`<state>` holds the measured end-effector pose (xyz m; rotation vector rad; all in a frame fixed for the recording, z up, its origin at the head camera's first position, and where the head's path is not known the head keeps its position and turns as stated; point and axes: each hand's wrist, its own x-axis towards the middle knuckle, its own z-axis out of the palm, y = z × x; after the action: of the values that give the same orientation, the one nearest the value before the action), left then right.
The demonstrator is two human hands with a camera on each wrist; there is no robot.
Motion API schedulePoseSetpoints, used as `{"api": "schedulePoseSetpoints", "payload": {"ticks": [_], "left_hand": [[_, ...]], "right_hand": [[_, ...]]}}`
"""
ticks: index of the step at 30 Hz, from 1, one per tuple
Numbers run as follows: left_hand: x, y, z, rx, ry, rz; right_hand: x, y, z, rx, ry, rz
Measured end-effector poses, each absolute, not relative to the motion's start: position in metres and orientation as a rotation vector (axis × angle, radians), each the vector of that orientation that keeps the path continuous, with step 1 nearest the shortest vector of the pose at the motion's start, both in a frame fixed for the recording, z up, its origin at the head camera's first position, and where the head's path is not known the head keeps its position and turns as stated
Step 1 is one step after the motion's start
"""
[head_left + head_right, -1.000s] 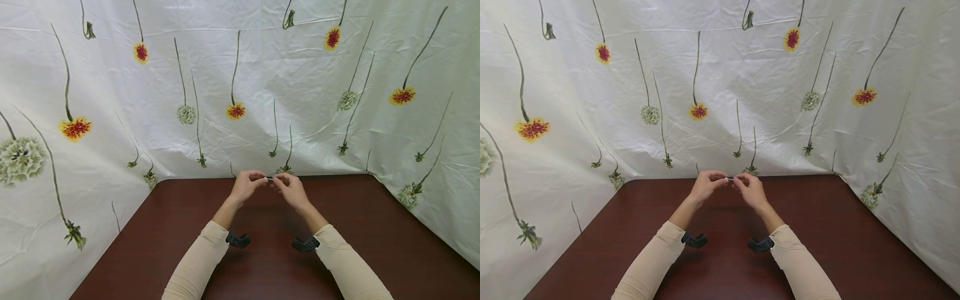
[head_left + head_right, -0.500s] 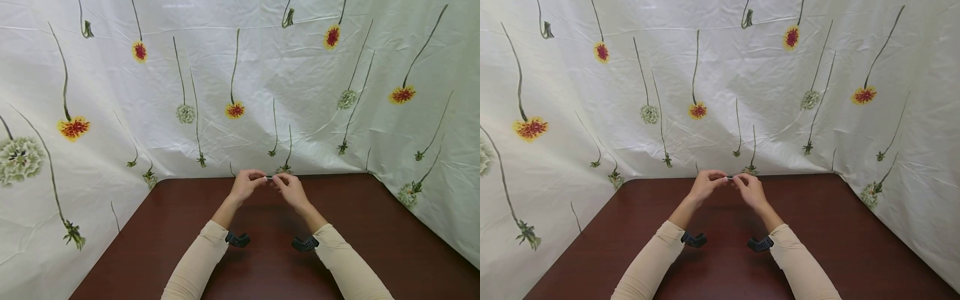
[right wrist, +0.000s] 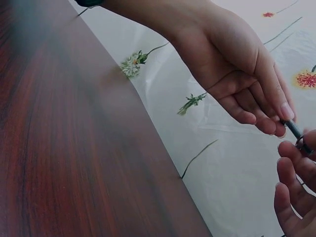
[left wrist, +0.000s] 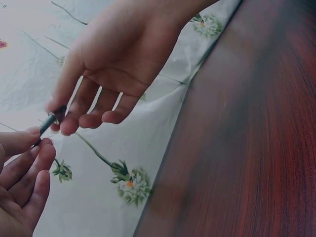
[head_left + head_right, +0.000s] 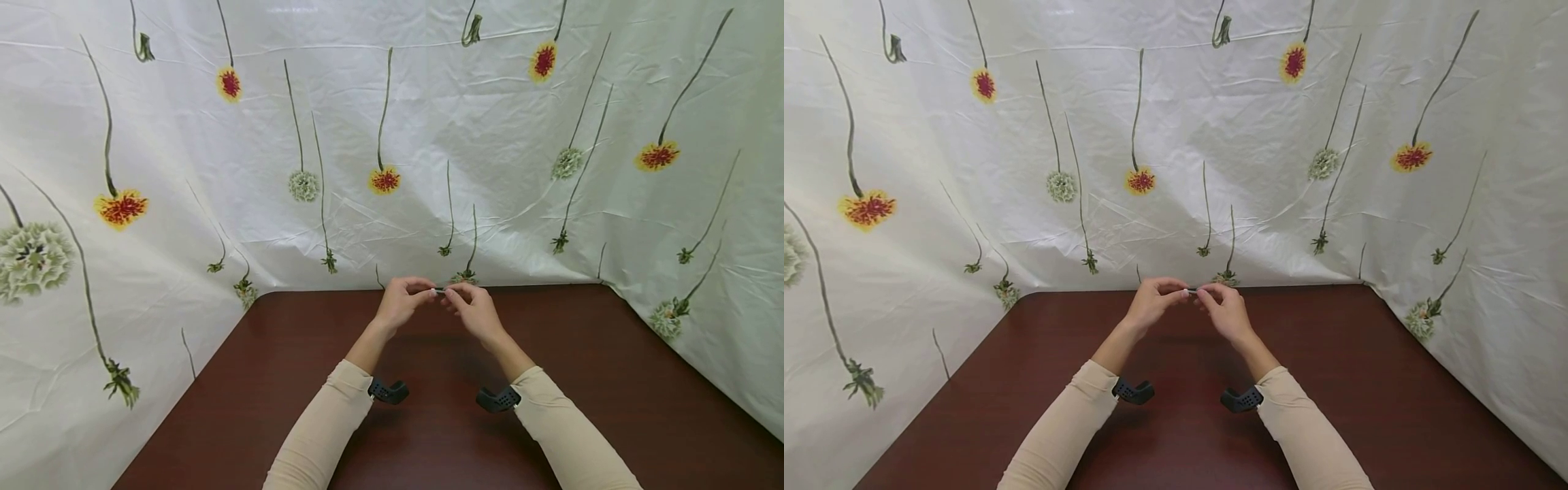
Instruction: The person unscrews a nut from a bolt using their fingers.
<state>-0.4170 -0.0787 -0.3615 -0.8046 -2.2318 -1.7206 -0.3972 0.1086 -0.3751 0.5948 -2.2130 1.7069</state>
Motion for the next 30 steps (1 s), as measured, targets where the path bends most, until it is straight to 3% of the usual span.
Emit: {"api": "schedulePoseSetpoints", "payload": {"ticks": [30], "left_hand": [[-0.4202,-0.0794,-0.3631,-0.797,-2.238,-1.749]], "right_hand": [[-0.3979,0.1102,-0.3746,0.582,-2.184,1.711]]}}
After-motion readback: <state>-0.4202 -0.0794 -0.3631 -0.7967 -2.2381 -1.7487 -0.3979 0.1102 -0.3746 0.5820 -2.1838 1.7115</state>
